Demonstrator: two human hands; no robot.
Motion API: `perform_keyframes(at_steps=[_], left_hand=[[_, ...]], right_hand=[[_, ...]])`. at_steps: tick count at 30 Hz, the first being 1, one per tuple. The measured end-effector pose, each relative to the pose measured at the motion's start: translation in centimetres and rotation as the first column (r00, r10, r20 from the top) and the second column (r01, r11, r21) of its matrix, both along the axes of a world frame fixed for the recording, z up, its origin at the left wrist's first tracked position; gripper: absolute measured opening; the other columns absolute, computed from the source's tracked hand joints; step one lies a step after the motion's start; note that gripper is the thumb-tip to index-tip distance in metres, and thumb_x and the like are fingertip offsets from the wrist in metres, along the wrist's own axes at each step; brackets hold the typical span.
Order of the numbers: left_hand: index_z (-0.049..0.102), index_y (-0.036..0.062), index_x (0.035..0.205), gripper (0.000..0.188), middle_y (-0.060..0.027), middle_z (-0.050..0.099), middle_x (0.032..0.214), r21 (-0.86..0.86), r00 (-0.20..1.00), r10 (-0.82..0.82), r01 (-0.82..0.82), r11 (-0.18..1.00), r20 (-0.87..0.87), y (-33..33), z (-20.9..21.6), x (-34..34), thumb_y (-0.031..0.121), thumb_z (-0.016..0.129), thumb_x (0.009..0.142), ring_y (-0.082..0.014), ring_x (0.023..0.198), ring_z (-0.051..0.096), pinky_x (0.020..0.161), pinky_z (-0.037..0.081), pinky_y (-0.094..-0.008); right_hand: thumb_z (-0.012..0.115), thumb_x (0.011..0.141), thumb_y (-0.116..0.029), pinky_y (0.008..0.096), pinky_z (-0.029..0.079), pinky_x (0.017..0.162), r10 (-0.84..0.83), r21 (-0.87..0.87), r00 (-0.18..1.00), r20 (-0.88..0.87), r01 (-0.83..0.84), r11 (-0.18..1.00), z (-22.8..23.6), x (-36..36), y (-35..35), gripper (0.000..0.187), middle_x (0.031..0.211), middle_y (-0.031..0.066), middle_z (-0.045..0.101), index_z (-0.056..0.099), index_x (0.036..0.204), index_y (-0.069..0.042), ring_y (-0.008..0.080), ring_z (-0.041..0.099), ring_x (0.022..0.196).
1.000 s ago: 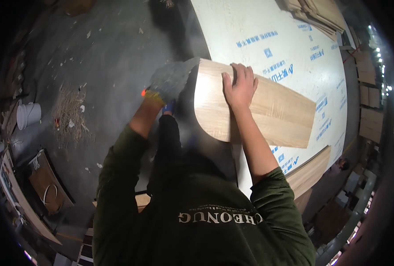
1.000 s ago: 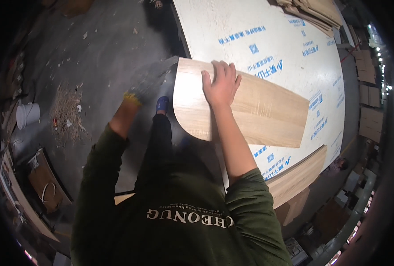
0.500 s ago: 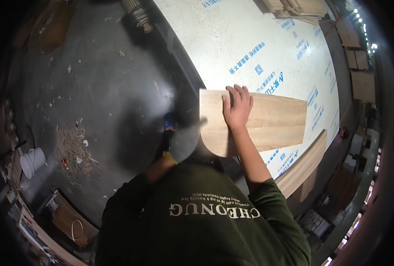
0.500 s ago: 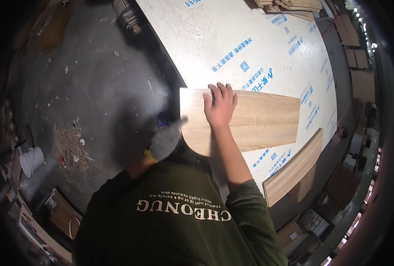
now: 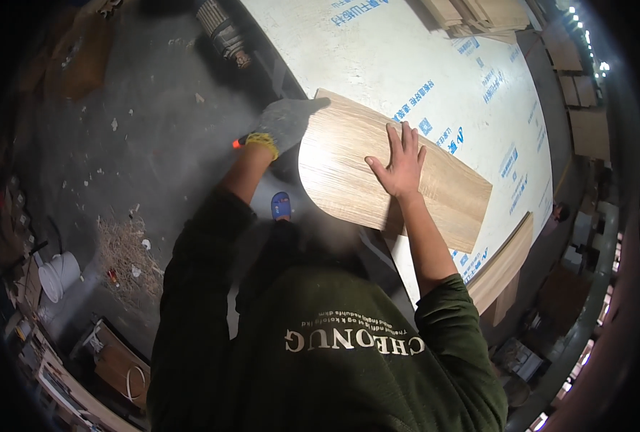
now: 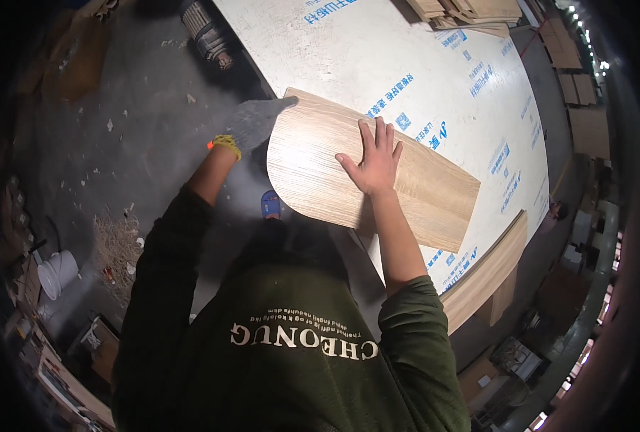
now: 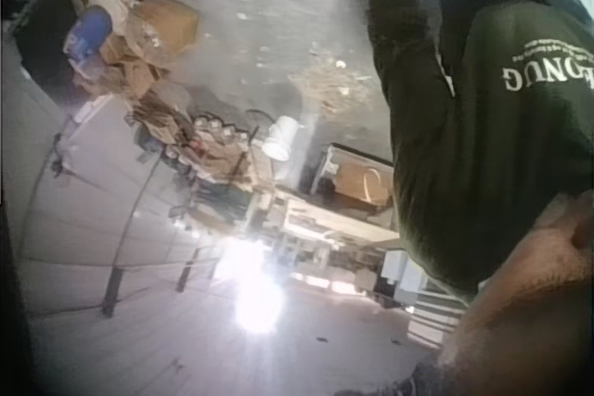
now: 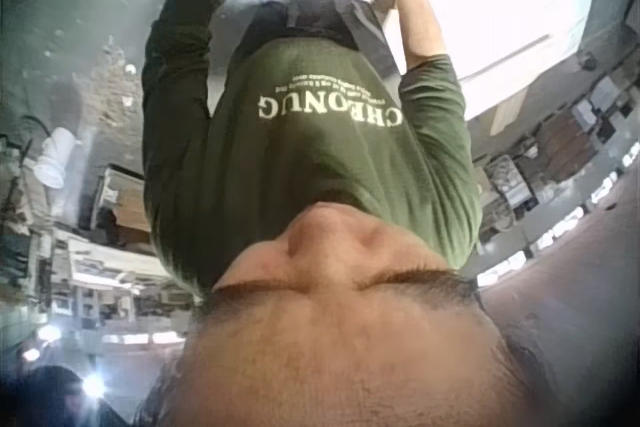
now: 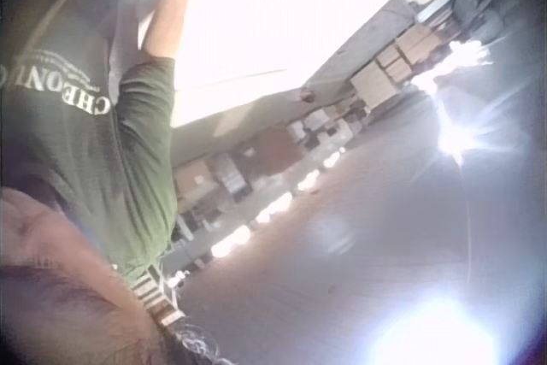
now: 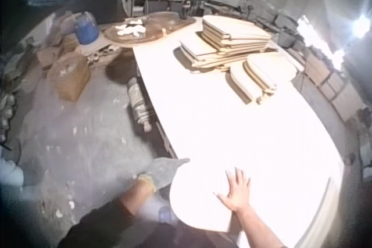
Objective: The recorder uses a piece of sandpaper to smooth the edges and surface of wooden boards at a factory workbench.
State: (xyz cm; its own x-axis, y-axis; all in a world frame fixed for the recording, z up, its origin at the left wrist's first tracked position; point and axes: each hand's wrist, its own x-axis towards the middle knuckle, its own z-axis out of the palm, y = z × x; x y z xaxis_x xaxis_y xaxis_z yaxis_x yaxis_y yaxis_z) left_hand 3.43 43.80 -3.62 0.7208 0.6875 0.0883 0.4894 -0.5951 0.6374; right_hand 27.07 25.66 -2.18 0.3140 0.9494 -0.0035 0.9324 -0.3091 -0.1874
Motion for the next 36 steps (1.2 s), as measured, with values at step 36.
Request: perform_keyframes(at_steps=[36], left_hand=[[0.046, -0.003, 0.137, 0.042, -0.0196, 0.062, 0.122, -0.635, 0.837, 0.459, -0.185, 0.75, 0.298, -10.9, 1.2, -1.9, 0.007, 0.048, 0.096, -0.0274, 0.11, 0.061, 0.092, 0.048, -0.0326]], right_hand=[[0.074, 0.065, -0.061, 0.0493, 0.031, 0.107, -0.104, 0.14, 0.989, -0.108, 0.119, 0.983, 1.5, 6.7, -3.4, 0.093, 0.132, 0.0234, 0.047, 0.047, 0.135, -0.006, 0.0386, 0.044, 0.125]])
